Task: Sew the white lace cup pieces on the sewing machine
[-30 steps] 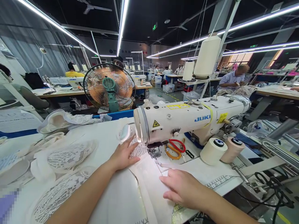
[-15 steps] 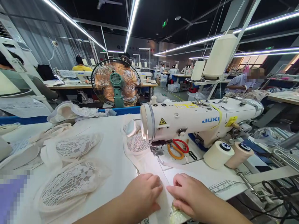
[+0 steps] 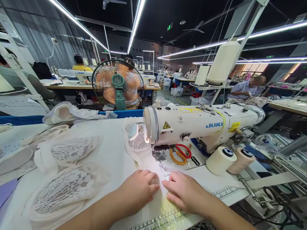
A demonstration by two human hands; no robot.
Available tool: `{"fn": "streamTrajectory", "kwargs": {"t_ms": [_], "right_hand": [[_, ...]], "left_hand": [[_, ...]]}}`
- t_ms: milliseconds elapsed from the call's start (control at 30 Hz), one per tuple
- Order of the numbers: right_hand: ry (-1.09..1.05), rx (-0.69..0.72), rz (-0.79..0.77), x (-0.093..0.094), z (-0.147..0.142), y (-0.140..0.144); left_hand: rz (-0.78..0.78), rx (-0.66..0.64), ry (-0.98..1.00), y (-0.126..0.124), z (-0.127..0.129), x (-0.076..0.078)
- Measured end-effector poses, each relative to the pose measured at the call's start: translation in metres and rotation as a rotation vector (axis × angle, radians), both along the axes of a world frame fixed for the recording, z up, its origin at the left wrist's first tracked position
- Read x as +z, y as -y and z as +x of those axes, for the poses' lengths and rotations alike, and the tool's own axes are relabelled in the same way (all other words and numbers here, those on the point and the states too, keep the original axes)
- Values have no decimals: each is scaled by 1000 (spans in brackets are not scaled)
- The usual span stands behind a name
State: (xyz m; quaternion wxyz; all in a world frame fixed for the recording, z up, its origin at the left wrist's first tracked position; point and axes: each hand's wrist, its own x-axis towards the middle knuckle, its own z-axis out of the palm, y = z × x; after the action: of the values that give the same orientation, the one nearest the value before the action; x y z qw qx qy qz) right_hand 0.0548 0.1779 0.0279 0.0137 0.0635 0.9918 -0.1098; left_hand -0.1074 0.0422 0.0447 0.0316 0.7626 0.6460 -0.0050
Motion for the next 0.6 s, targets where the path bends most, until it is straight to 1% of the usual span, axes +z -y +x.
{"fn": "streamTrajectory", "kwargs": {"t_ms": [167,333,533,600], "right_hand": [[-32,23,48,-1,-6,-3],[-39,22,63,-1,-11,-5],[8,4,111,1,-19,-3],[28,-1,120,2,-22,-3]], "left_hand": [[25,-3,-26,-4,-9,1],[46,-17,-16,-8,-18,1],[153,-85,110,-11,-26,-10],[161,-94,142,-13,-28,-11]]}}
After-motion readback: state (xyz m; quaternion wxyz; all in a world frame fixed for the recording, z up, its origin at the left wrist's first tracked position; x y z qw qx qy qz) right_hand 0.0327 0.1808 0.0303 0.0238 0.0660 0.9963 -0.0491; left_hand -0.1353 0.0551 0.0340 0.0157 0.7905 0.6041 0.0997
